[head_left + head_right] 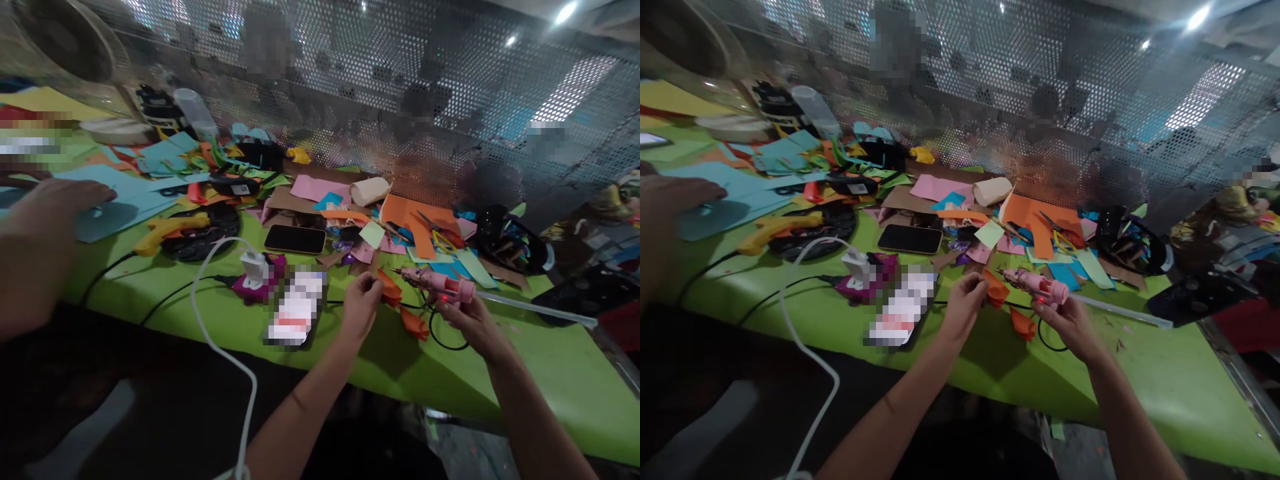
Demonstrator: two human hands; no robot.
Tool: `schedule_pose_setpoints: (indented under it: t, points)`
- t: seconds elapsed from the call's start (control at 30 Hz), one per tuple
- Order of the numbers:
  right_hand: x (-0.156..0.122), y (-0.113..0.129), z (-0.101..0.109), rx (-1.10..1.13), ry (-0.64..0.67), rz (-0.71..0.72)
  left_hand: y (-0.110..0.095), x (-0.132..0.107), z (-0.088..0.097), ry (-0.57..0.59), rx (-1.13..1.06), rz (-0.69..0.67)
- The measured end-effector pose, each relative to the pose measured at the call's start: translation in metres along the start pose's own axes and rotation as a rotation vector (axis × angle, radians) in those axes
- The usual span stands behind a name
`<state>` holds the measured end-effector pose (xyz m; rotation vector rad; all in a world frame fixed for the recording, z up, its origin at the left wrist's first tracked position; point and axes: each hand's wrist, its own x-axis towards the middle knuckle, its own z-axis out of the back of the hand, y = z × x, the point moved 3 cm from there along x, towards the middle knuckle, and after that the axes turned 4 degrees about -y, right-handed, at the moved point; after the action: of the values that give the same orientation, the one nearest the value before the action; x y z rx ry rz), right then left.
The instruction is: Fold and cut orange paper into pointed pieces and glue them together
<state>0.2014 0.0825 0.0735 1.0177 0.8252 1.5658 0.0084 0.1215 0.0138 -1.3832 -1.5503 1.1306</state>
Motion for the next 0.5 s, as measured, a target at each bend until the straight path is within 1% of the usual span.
schedule_pose_setpoints:
  t: [0.13, 0.27, 0.5]
  points:
    - [0.003, 0.002, -0.009, 0.004, 0.021, 0.009, 0.002, -0.001, 0.001, -0.019, 0.052, -0.023]
    - [0.005, 0.005, -0.011, -0.020, 0.043, 0.037, -0.002, -0.002, 0.001, -0.019, 0.137, -0.078]
    - [0.005, 0.009, -0.014, -0.045, 0.061, 0.051, -0.004, -0.004, 0.001, -0.016, 0.146, -0.078]
